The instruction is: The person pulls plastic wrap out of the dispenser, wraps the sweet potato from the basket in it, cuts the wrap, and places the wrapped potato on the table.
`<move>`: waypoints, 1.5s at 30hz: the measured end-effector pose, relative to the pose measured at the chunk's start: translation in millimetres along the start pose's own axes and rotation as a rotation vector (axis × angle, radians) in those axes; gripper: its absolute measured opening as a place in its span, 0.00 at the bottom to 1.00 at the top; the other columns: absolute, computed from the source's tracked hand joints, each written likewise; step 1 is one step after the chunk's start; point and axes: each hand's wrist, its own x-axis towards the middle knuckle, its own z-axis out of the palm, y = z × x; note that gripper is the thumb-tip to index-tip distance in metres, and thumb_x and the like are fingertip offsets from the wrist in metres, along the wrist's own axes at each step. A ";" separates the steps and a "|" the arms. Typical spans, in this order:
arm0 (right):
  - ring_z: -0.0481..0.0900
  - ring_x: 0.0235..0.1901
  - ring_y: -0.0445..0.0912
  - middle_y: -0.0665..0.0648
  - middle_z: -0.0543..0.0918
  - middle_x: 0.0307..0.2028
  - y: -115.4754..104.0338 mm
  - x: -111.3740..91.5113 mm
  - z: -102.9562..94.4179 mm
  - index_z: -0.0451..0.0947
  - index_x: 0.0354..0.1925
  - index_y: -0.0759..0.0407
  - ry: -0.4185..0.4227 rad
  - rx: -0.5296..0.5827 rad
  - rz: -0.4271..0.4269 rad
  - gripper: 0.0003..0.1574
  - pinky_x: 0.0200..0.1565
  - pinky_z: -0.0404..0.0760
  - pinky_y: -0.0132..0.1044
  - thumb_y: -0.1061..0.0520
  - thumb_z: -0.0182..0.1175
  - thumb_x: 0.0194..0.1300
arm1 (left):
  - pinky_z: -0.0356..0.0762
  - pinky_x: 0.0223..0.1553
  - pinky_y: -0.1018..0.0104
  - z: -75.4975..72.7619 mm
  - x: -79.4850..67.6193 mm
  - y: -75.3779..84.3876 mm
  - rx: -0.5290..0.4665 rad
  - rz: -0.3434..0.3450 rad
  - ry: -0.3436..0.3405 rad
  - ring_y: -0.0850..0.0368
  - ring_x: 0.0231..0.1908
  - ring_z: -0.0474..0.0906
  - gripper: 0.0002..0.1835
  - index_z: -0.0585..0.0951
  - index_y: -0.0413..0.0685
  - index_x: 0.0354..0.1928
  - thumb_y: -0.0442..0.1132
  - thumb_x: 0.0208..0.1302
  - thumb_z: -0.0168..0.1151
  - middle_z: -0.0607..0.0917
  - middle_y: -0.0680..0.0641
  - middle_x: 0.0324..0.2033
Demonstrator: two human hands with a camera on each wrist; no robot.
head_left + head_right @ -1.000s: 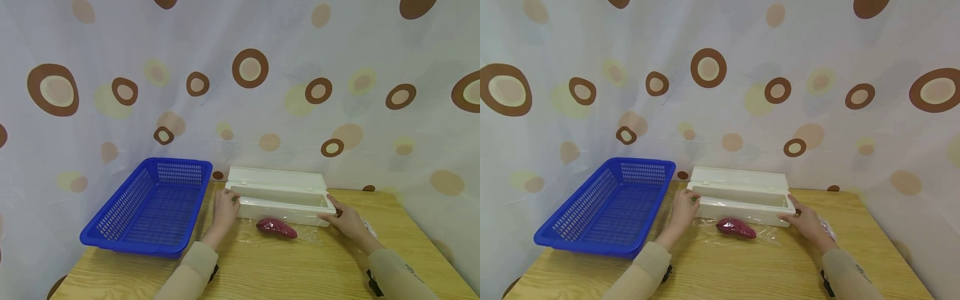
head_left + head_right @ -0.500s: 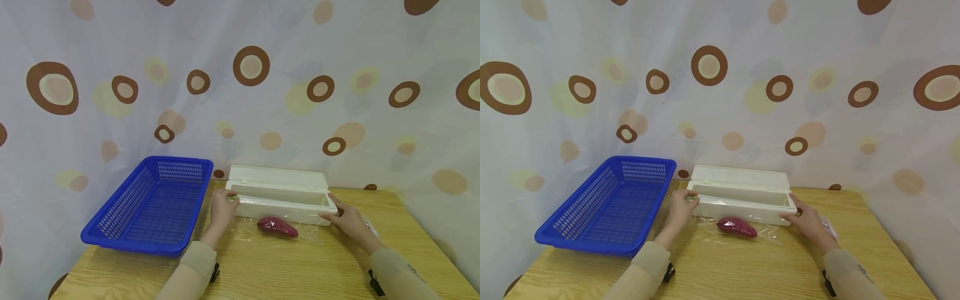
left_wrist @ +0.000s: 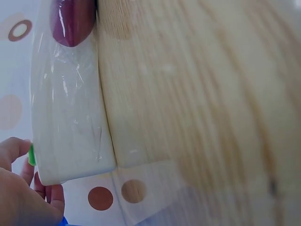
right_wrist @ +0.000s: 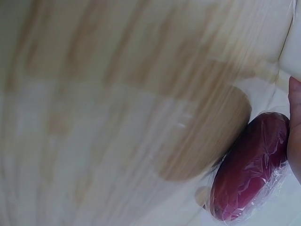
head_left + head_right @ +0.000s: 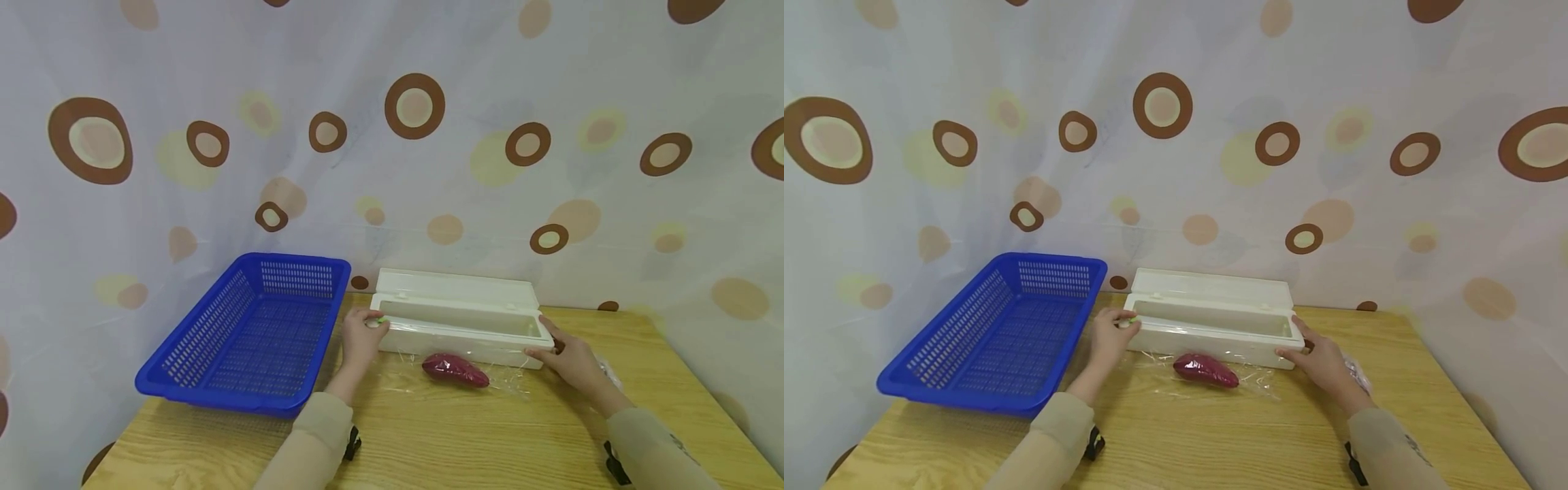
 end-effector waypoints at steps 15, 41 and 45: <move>0.67 0.25 0.44 0.65 0.82 0.37 -2.0 1.6 0.6 0.44 0.74 0.49 -0.017 -0.012 -0.004 0.58 0.29 0.68 0.34 0.33 0.60 0.57 | 0.77 0.45 0.54 -6.9 -2.7 1.8 0.132 0.101 0.033 0.45 0.41 0.79 0.05 0.86 0.39 0.33 0.29 0.51 0.68 0.83 0.41 0.36; 0.71 0.56 0.69 0.78 0.67 0.59 -20.3 -6.9 -8.2 0.46 0.74 0.56 -0.043 -0.004 -0.075 0.54 0.50 0.73 0.61 0.35 0.57 0.62 | 0.69 0.50 0.52 -16.3 -3.9 5.9 0.400 0.225 -0.059 0.45 0.48 0.71 0.16 0.87 0.48 0.41 0.34 0.46 0.74 0.80 0.42 0.45; 0.71 0.55 0.70 0.78 0.65 0.61 -22.4 -7.9 -11.0 0.51 0.73 0.56 -0.039 0.003 -0.088 0.51 0.50 0.72 0.63 0.36 0.58 0.62 | 0.68 0.50 0.53 -14.6 -4.0 6.4 0.412 0.244 -0.073 0.47 0.47 0.70 0.09 0.88 0.50 0.34 0.34 0.48 0.73 0.80 0.45 0.44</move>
